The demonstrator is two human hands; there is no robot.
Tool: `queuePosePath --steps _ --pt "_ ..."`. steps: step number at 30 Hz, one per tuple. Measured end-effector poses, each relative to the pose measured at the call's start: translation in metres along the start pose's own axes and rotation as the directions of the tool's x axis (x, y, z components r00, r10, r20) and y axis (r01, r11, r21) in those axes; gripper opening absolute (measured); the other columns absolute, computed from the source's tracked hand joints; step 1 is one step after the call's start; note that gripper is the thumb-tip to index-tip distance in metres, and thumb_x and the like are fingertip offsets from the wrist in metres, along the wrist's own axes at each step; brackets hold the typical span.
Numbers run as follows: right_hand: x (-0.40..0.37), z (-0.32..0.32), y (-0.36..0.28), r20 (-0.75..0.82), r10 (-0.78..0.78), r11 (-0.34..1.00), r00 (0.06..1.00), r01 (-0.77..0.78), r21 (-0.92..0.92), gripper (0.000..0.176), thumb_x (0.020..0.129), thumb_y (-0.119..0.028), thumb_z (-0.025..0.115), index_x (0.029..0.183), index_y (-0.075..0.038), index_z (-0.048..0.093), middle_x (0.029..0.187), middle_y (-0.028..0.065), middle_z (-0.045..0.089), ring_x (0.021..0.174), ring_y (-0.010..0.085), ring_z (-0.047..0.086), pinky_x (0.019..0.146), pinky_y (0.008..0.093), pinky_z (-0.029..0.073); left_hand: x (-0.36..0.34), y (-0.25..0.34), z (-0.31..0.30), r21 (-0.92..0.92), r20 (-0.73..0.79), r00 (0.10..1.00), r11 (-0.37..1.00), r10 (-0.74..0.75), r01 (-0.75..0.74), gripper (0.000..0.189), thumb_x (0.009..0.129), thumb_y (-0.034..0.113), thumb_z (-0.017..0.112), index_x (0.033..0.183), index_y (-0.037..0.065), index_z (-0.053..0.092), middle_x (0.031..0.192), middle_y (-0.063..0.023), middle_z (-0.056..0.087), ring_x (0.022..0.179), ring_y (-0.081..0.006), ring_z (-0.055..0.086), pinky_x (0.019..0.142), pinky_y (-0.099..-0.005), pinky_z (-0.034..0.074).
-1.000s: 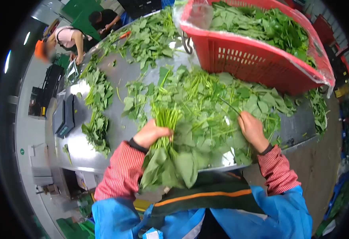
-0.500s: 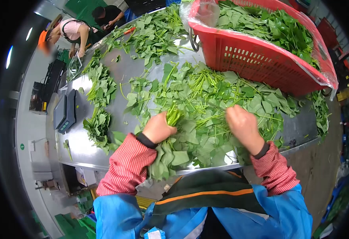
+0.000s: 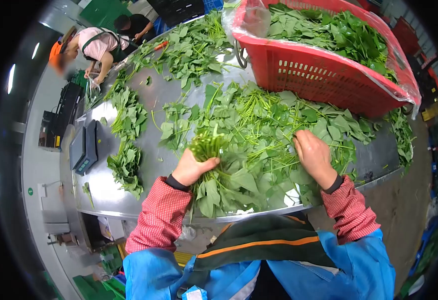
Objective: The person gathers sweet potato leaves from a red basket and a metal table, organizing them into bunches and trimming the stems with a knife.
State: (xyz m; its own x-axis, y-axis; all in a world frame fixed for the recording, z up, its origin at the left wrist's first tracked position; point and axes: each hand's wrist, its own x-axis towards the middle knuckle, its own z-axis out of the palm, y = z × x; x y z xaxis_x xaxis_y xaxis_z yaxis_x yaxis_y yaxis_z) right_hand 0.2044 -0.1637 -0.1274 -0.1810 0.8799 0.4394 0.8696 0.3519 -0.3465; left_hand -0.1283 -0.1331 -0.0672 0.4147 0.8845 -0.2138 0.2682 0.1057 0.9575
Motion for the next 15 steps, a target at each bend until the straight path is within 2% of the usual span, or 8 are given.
queuePosePath --steps 2,5,7,8,10,13,14,15 --pt "0.012 -0.008 -0.021 -0.071 -0.045 0.998 0.996 0.049 0.044 0.010 0.082 -0.012 0.063 0.084 -0.008 0.054 0.073 0.0105 0.055 0.064 0.0276 0.059 0.053 0.0358 0.048 0.000 -0.006 -0.003 -0.098 0.023 0.999 0.994 -0.047 0.049 0.036 0.077 0.003 0.070 0.111 0.001 0.058 0.095 0.0004 0.063 0.087 -0.0100 0.057 0.080 -0.0283 0.047" --pt "0.034 -0.018 -0.067 -0.107 -0.168 0.983 0.980 0.175 0.059 0.010 0.080 -0.009 0.061 0.083 -0.009 0.052 0.071 0.0093 0.053 0.062 0.0264 0.059 0.052 0.0360 0.048 0.007 -0.008 0.011 -0.101 0.120 0.989 0.990 -0.084 0.097 0.036 0.077 0.003 0.071 0.111 0.001 0.059 0.094 0.0006 0.062 0.086 -0.0097 0.056 0.080 -0.0278 0.047" --pt "0.034 -0.002 -0.060 -0.025 -0.191 0.977 0.981 0.192 0.097 0.010 0.078 -0.008 0.060 0.081 -0.010 0.051 0.069 0.0088 0.052 0.062 0.0261 0.059 0.051 0.0361 0.048 0.011 0.001 0.025 -0.093 0.159 0.987 0.995 -0.020 0.035 0.034 0.077 0.004 0.071 0.110 0.001 0.060 0.096 -0.0001 0.063 0.088 -0.0102 0.057 0.081 -0.0279 0.047" --pt "0.033 0.012 -0.056 0.018 -0.202 0.972 0.979 0.199 0.122 0.010 0.078 -0.007 0.059 0.081 -0.010 0.050 0.069 0.0085 0.051 0.062 0.0259 0.059 0.051 0.0362 0.048 0.007 0.011 0.027 -0.081 0.134 0.991 0.996 -0.017 0.028 0.035 0.077 0.004 0.071 0.110 0.001 0.060 0.096 -0.0002 0.064 0.088 -0.0103 0.057 0.082 -0.0278 0.047" --pt "0.004 0.032 -0.004 0.139 -0.141 0.990 0.980 0.140 0.016 0.008 0.079 -0.007 0.058 0.081 -0.009 0.050 0.070 0.0086 0.054 0.063 0.0261 0.060 0.051 0.0365 0.049 0.001 0.026 0.026 -0.059 0.063 0.998 0.998 0.000 0.004 0.037 0.076 0.004 0.071 0.112 0.001 0.060 0.098 -0.0005 0.064 0.089 -0.0103 0.057 0.082 -0.0277 0.047" --pt "-0.026 0.013 0.025 0.025 -0.019 1.000 1.000 0.019 -0.010 0.009 0.082 -0.011 0.063 0.088 -0.009 0.056 0.074 0.0091 0.057 0.063 0.0265 0.061 0.053 0.0361 0.049 -0.005 0.011 0.016 0.073 -0.052 0.992 0.991 0.118 -0.114 0.030 0.075 0.003 0.069 0.103 0.002 0.057 0.095 -0.0006 0.063 0.087 -0.0093 0.057 0.079 -0.0274 0.047" --pt "-0.028 0.006 0.029 0.048 0.002 0.998 0.999 0.001 -0.063 0.011 0.082 -0.010 0.064 0.089 -0.008 0.057 0.074 0.0092 0.058 0.063 0.0261 0.061 0.052 0.0355 0.048 -0.006 0.004 0.016 0.142 -0.081 0.982 0.978 0.168 -0.155 0.028 0.075 0.003 0.069 0.100 0.002 0.056 0.094 -0.0008 0.063 0.087 -0.0090 0.057 0.078 -0.0274 0.047" --pt "-0.024 0.002 0.024 0.014 -0.013 0.998 1.000 0.014 -0.059 0.011 0.081 -0.010 0.064 0.089 -0.008 0.057 0.073 0.0084 0.057 0.062 0.0248 0.060 0.052 0.0349 0.048 -0.004 -0.001 0.018 0.195 -0.116 0.971 0.963 0.209 -0.184 0.028 0.072 0.004 0.070 0.096 0.004 0.054 0.086 -0.0042 0.063 0.080 -0.0122 0.059 0.073 -0.0287 0.048"
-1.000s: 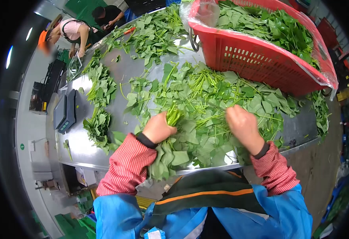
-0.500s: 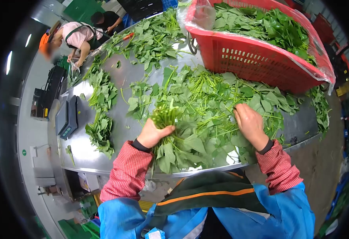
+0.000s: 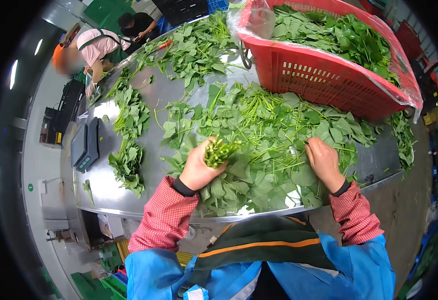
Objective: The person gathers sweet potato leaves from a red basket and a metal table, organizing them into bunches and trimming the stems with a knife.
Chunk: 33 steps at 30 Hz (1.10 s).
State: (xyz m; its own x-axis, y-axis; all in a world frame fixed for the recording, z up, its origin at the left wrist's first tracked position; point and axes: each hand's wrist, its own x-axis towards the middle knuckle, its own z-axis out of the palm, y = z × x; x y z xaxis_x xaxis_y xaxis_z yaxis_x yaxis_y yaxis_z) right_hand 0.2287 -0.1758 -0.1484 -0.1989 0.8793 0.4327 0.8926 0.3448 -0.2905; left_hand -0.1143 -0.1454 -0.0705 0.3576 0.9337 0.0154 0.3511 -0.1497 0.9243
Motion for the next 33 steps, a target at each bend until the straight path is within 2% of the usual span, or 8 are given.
queuePosePath --steps 4,15,18,20,22,25,30,33 --pt "0.035 -0.025 -0.056 -0.129 -0.165 0.982 0.978 0.175 0.074 0.013 0.078 -0.009 0.064 0.089 -0.009 0.058 0.070 0.0046 0.052 0.060 0.0199 0.057 0.050 0.0323 0.046 0.008 0.002 0.011 0.239 -0.027 0.998 0.970 0.057 -0.049 0.036 0.067 0.008 0.072 0.099 0.005 0.055 0.082 -0.0131 0.063 0.077 -0.0279 0.064 0.071 -0.0322 0.050" --pt "0.055 -0.032 -0.079 0.029 -0.336 0.930 0.941 0.327 0.167 0.015 0.073 -0.010 0.061 0.087 -0.010 0.055 0.067 0.0059 0.046 0.059 0.0224 0.056 0.048 0.0344 0.045 0.012 0.011 0.032 0.383 0.122 0.992 0.922 0.018 -0.064 0.042 0.068 0.013 0.072 0.107 0.005 0.059 0.091 -0.0172 0.066 0.083 -0.0356 0.065 0.071 -0.0383 0.052" --pt "0.044 -0.020 -0.056 -0.019 -0.315 0.941 0.949 0.315 0.120 0.016 0.073 -0.009 0.061 0.087 -0.010 0.055 0.067 0.0063 0.046 0.059 0.0236 0.056 0.048 0.0353 0.045 0.007 0.005 0.042 0.230 0.148 0.983 0.971 -0.108 0.072 0.043 0.068 0.013 0.072 0.109 0.005 0.060 0.092 -0.0174 0.067 0.084 -0.0328 0.066 0.073 -0.0366 0.052" --pt "0.037 -0.013 -0.043 -0.063 -0.311 0.943 0.948 0.316 0.106 0.017 0.072 -0.007 0.061 0.088 -0.010 0.056 0.068 0.0067 0.046 0.060 0.0236 0.056 0.049 0.0355 0.045 0.006 0.015 0.052 0.127 0.237 0.951 0.977 -0.199 0.173 0.040 0.072 0.008 0.071 0.110 0.000 0.061 0.098 -0.0081 0.067 0.088 -0.0133 0.061 0.081 -0.0295 0.050" --pt "0.028 -0.003 -0.035 -0.095 -0.299 0.945 0.950 0.308 0.107 0.018 0.073 -0.006 0.061 0.090 -0.010 0.057 0.068 0.0074 0.046 0.061 0.0238 0.055 0.050 0.0356 0.045 0.005 0.015 0.058 0.166 0.285 0.928 0.966 -0.240 0.198 0.046 0.071 0.011 0.073 0.113 0.001 0.059 0.097 -0.0105 0.067 0.089 -0.0148 0.061 0.083 -0.0307 0.050" --pt "-0.003 0.017 0.029 -0.032 -0.135 0.991 0.990 0.135 0.021 0.014 0.077 -0.006 0.064 0.090 -0.007 0.059 0.073 0.0092 0.054 0.062 0.0301 0.055 0.055 0.0374 0.047 0.002 0.027 0.035 -0.267 0.380 0.910 0.923 -0.165 0.278 0.056 0.073 0.013 0.074 0.123 0.001 0.052 0.104 -0.0062 0.064 0.096 -0.0136 0.057 0.087 -0.0292 0.047" --pt "0.005 -0.038 0.049 0.295 0.085 0.988 0.952 -0.043 -0.146 0.040 0.081 -0.017 0.066 0.116 0.000 0.057 0.094 0.0169 0.058 0.092 0.0324 0.058 0.077 0.0410 0.047 0.018 0.017 -0.012 -0.320 0.155 0.987 0.944 -0.030 0.078 0.048 0.078 0.017 0.072 0.119 0.003 0.054 0.098 -0.0011 0.060 0.092 -0.0111 0.054 0.084 -0.0300 0.046" --pt "0.044 -0.049 0.019 0.278 0.034 0.995 0.960 -0.059 0.082 0.053 0.078 -0.023 0.070 0.122 0.004 0.054 0.105 0.0217 0.056 0.103 0.0375 0.053 0.088 0.0423 0.044 0.035 0.019 0.001 -0.414 0.100 0.995 0.908 -0.018 0.058 0.042 0.078 0.017 0.073 0.115 0.004 0.057 0.094 -0.0005 0.061 0.087 -0.0112 0.056 0.081 -0.0284 0.047"
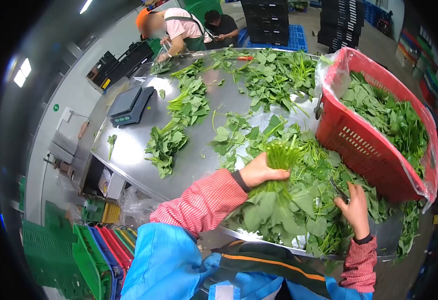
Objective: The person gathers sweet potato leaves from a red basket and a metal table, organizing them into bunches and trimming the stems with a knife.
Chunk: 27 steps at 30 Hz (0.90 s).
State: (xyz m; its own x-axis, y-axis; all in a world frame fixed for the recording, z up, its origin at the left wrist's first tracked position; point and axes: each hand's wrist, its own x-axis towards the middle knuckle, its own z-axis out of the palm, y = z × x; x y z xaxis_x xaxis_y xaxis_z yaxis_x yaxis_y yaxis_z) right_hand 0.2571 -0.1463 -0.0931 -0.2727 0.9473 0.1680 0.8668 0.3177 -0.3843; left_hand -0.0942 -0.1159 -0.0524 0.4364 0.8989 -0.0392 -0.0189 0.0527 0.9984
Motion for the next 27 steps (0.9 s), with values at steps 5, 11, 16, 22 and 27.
queuePosePath --steps 5,11,16,22,27 --pt "0.054 0.030 -0.039 0.382 -0.315 0.395 0.869 -0.246 0.885 0.080 0.077 -0.028 0.074 0.140 0.001 0.035 0.133 0.0145 0.049 0.122 0.0243 0.048 0.101 0.0352 0.039 0.012 0.007 0.036 -0.367 -0.002 1.000 0.930 -0.018 0.016 0.041 0.078 0.023 0.076 0.109 0.004 0.057 0.093 -0.0025 0.062 0.081 -0.0140 0.060 0.075 -0.0290 0.050" --pt "0.041 0.072 -0.096 0.582 -0.527 -0.017 0.619 -0.692 0.721 0.075 0.084 -0.020 0.070 0.143 0.001 0.029 0.134 0.0080 0.047 0.121 0.0187 0.048 0.102 0.0326 0.040 0.014 -0.017 0.030 -0.412 -0.291 0.954 0.909 -0.072 -0.057 0.033 0.085 0.025 0.070 0.106 0.002 0.058 0.091 -0.0067 0.064 0.079 -0.0170 0.064 0.072 -0.0318 0.054" --pt "0.010 0.092 -0.118 0.656 -0.372 -0.154 0.657 -0.740 0.654 0.074 0.082 -0.024 0.072 0.140 0.001 0.033 0.131 0.0086 0.049 0.119 0.0180 0.049 0.101 0.0327 0.039 0.003 -0.053 0.009 -0.082 -0.203 0.971 0.990 -0.128 0.113 0.051 0.093 0.039 0.057 0.126 0.001 0.049 0.111 -0.0056 0.061 0.104 -0.0140 0.056 0.088 -0.0297 0.046" --pt "0.016 0.099 -0.115 0.531 -0.199 -0.020 0.824 -0.545 0.838 0.072 0.083 -0.024 0.072 0.140 0.001 0.034 0.132 0.0095 0.049 0.121 0.0178 0.046 0.103 0.0318 0.036 -0.059 -0.066 -0.016 0.053 0.075 0.896 0.899 -0.439 0.436 0.093 0.087 0.042 0.062 0.150 0.001 0.007 0.142 -0.0175 0.038 0.133 -0.0247 0.035 0.110 -0.0323 0.027" --pt "0.006 0.129 -0.140 0.451 -0.103 -0.215 0.886 -0.463 0.860 0.070 0.089 -0.024 0.064 0.143 0.001 0.027 0.133 0.0104 0.047 0.122 0.0180 0.044 0.104 0.0307 0.035 -0.065 -0.071 0.036 0.038 -0.024 0.965 0.964 -0.262 0.262 0.093 0.080 0.020 0.074 0.148 0.004 0.013 0.125 -0.0101 0.054 0.113 -0.0212 0.051 0.103 -0.0327 0.035"
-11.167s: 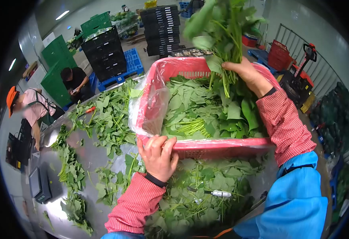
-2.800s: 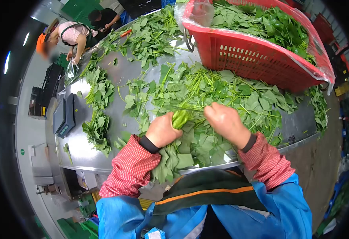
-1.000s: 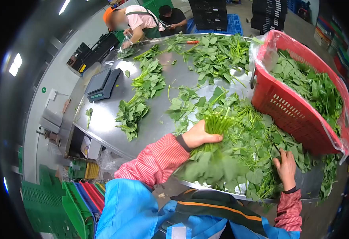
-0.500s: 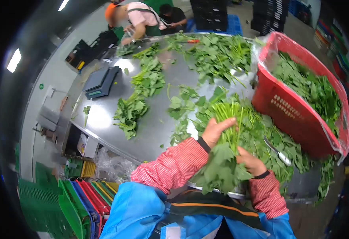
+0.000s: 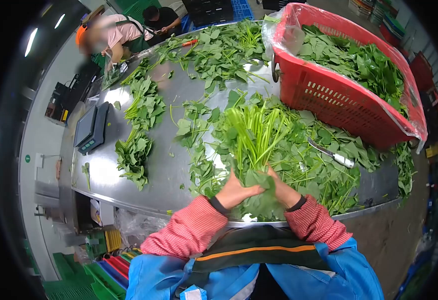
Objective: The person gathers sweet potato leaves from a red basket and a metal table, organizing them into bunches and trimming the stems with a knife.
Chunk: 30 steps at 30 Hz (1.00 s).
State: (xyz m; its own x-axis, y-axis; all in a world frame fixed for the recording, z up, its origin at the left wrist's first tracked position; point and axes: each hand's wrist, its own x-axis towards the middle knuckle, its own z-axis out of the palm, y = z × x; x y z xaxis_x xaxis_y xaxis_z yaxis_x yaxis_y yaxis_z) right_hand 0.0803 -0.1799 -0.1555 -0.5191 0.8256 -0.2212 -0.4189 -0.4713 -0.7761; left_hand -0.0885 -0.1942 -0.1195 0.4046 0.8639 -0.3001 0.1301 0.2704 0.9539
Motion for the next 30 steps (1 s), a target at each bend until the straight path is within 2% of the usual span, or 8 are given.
queuePosePath --steps 4,7,10,16,20,22,26,30 --pt "0.003 -0.007 -0.019 0.171 0.088 0.965 0.981 -0.042 -0.260 0.063 0.090 -0.034 0.063 0.137 0.000 0.038 0.128 0.0085 0.052 0.116 0.0169 0.050 0.099 0.0294 0.039 0.000 -0.009 -0.004 0.542 -0.055 0.919 0.785 0.391 -0.301 0.096 0.077 0.019 0.078 0.145 0.000 0.013 0.117 -0.0097 0.059 0.102 -0.0215 0.058 0.096 -0.0326 0.043" --pt "0.020 -0.016 -0.051 0.374 0.309 0.371 0.875 0.251 -0.894 0.053 0.089 -0.034 0.065 0.126 0.001 0.051 0.119 0.0060 0.059 0.108 0.0174 0.055 0.095 0.0303 0.042 -0.006 0.004 0.004 0.412 -0.343 0.835 0.868 0.430 -0.278 0.100 0.073 0.024 0.081 0.142 -0.006 0.015 0.126 -0.0189 0.049 0.113 -0.0280 0.050 0.104 -0.0383 0.034" --pt "0.003 0.007 -0.018 0.318 0.086 0.940 0.944 0.028 -0.339 0.049 0.090 -0.035 0.064 0.125 -0.002 0.055 0.117 0.0045 0.061 0.106 0.0163 0.057 0.092 0.0296 0.046 -0.007 -0.011 0.002 0.838 -0.279 0.802 0.542 0.529 -0.066 0.099 0.072 0.025 0.078 0.142 -0.009 0.017 0.146 -0.0271 0.021 0.131 -0.0412 0.028 0.109 -0.0467 0.026" --pt "-0.011 0.018 -0.035 0.119 0.353 0.795 0.928 -0.230 -0.561 0.053 0.091 -0.049 0.057 0.125 -0.008 0.056 0.113 0.0070 0.064 0.098 0.0204 0.061 0.080 0.0366 0.050 -0.001 -0.016 -0.033 0.259 -0.366 0.847 0.917 0.385 -0.305 0.103 0.071 0.010 0.078 0.146 -0.003 0.010 0.135 -0.0205 0.040 0.122 -0.0296 0.045 0.105 -0.0386 0.036" --pt "-0.025 -0.020 -0.028 -0.005 0.241 0.144 0.970 -0.041 -0.989 0.048 0.090 -0.050 0.053 0.110 -0.007 0.062 0.081 0.0194 0.065 0.074 0.0351 0.064 0.067 0.0432 0.050 -0.007 0.005 -0.088 0.846 -0.233 0.914 0.533 0.333 0.021 0.111 0.067 0.001 0.079 0.151 0.009 0.008 0.126 -0.0255 0.046 0.111 -0.0381 0.053 0.096 -0.0401 0.045" --pt "-0.032 -0.037 -0.037 0.036 0.110 0.244 0.993 0.008 -0.970 0.042 0.089 -0.044 0.057 0.107 -0.006 0.063 0.080 0.0177 0.066 0.072 0.0324 0.064 0.065 0.0415 0.050 -0.013 -0.008 -0.103 0.819 -0.203 0.978 0.554 0.037 0.149 0.104 0.068 0.002 0.075 0.149 0.002 0.010 0.124 -0.0276 0.044 0.109 -0.0406 0.047 0.098 -0.0431 0.040" --pt "-0.020 -0.042 -0.069 -0.185 -0.253 0.659 0.950 0.029 -0.752 0.022 0.087 -0.023 0.062 0.096 -0.003 0.065 0.077 0.0122 0.067 0.066 0.0231 0.064 0.059 0.0320 0.049 -0.015 -0.015 -0.109 0.842 -0.118 0.930 0.532 0.348 -0.092 0.105 0.067 0.010 0.080 0.148 -0.001 0.013 0.131 -0.0247 0.043 0.111 -0.0377 0.046 0.099 -0.0408 0.040" --pt "-0.003 -0.004 -0.089 -0.175 -0.506 0.463 0.845 0.095 -0.881 0.024 0.083 -0.027 0.067 0.087 -0.004 0.067 0.075 0.0094 0.065 0.067 0.0234 0.061 0.063 0.0350 0.048 -0.015 -0.004 -0.093 0.896 -0.062 0.890 0.418 0.451 -0.150 0.105 0.066 0.014 0.082 0.146 -0.004 0.015 0.136 -0.0229 0.041 0.118 -0.0366 0.045 0.103 -0.0390 0.037"
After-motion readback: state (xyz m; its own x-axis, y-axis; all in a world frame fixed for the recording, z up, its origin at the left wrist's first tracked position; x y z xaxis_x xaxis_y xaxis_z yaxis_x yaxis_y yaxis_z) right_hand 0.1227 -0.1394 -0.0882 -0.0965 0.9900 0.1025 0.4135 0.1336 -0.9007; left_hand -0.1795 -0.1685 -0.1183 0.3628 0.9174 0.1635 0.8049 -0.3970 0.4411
